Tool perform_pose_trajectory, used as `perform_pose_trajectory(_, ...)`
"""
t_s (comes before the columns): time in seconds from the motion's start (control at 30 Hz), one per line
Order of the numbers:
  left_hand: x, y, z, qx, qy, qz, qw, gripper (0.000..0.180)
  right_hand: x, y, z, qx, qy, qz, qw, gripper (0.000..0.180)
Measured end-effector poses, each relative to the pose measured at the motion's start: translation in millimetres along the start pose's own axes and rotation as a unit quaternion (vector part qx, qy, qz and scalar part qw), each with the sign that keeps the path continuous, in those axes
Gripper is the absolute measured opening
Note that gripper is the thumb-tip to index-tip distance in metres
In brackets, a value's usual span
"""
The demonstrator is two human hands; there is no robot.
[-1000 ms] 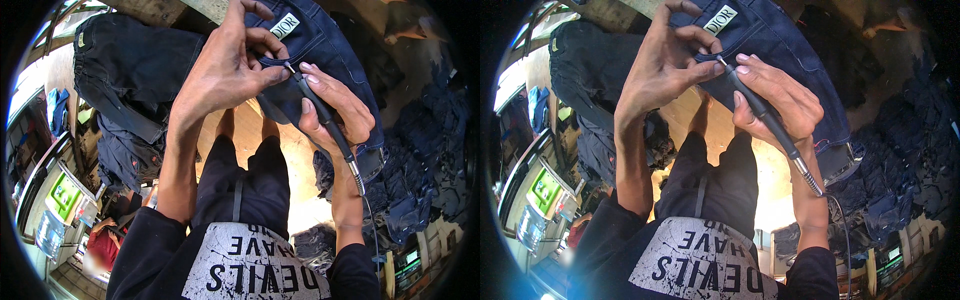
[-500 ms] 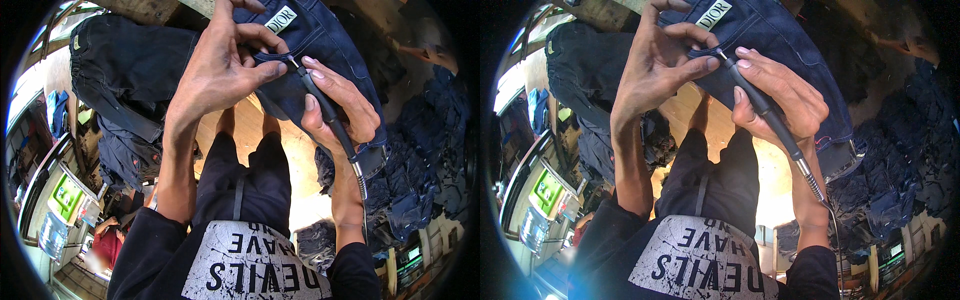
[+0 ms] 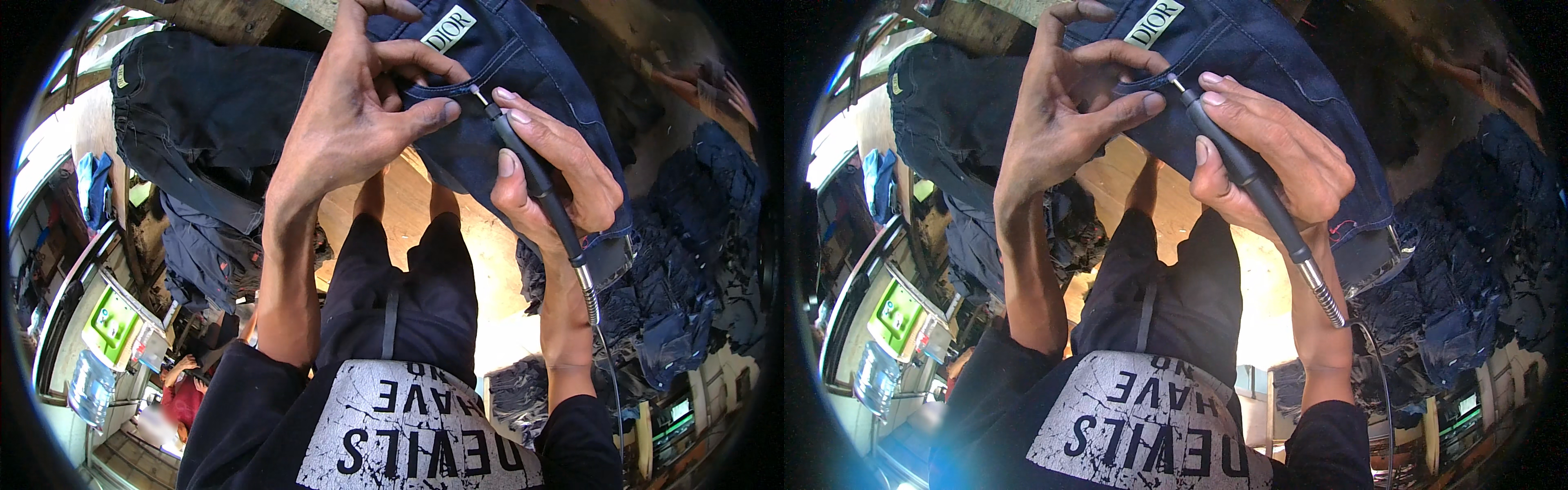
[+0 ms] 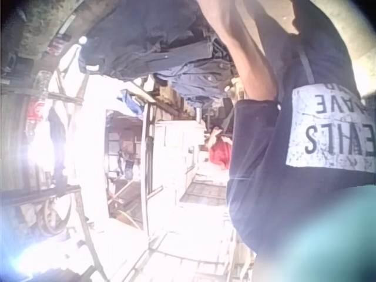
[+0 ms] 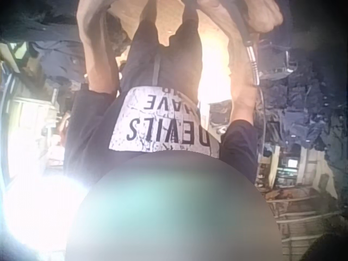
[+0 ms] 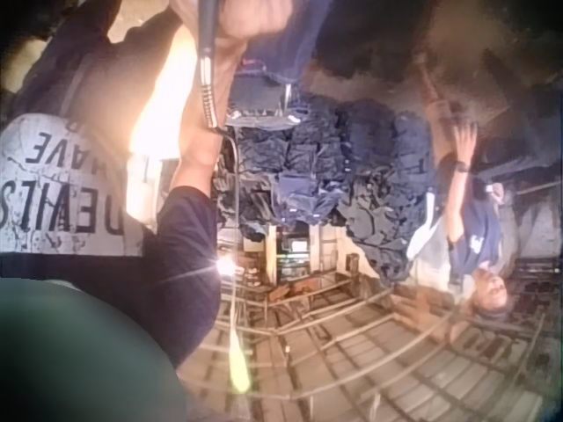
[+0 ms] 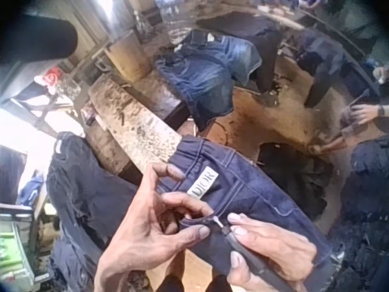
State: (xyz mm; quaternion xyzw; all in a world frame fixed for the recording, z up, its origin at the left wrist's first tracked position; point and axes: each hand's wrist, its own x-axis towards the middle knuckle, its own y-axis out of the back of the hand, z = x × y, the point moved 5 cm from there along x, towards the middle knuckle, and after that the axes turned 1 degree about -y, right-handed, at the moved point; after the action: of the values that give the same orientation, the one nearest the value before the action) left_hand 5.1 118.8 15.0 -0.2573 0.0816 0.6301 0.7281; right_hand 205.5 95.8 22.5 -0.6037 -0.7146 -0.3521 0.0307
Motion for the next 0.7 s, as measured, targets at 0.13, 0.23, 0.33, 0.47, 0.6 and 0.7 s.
perform_pose_trajectory(0.13, -2, 5, -3, 0.077, -0.002, -0.007, 0.997, 0.077, -1, 0, 1, 0.005, -0.007, 0.010, 1.000, 0.031)
perform_pose_trajectory(0.23, 2, 8, -9, 0.025, -0.011, -0.023, 0.999, 0.076, -1, 1, 2, 0.007, -0.007, 0.016, 1.000, 0.031)
perform_pose_trajectory(0.33, 4, 7, -15, -0.003, -0.024, -0.016, 1.000, 0.076, -1, 1, 1, 0.003, -0.014, 0.014, 1.000, 0.031)
perform_pose_trajectory(0.47, 2, 4, -12, -0.026, -0.021, -0.012, 0.999, 0.075, -1, 2, 2, 0.006, -0.022, 0.021, 1.000, 0.031)
perform_pose_trajectory(0.6, -1, 3, -9, 0.007, 0.028, 0.015, 0.999, 0.074, -3, 3, 3, 0.005, -0.022, 0.008, 1.000, 0.032)
perform_pose_trajectory(0.7, 0, 0, -6, -0.028, 0.001, -0.020, 0.999, 0.073, -5, 4, 2, -0.005, -0.019, -0.022, 1.000, 0.033)
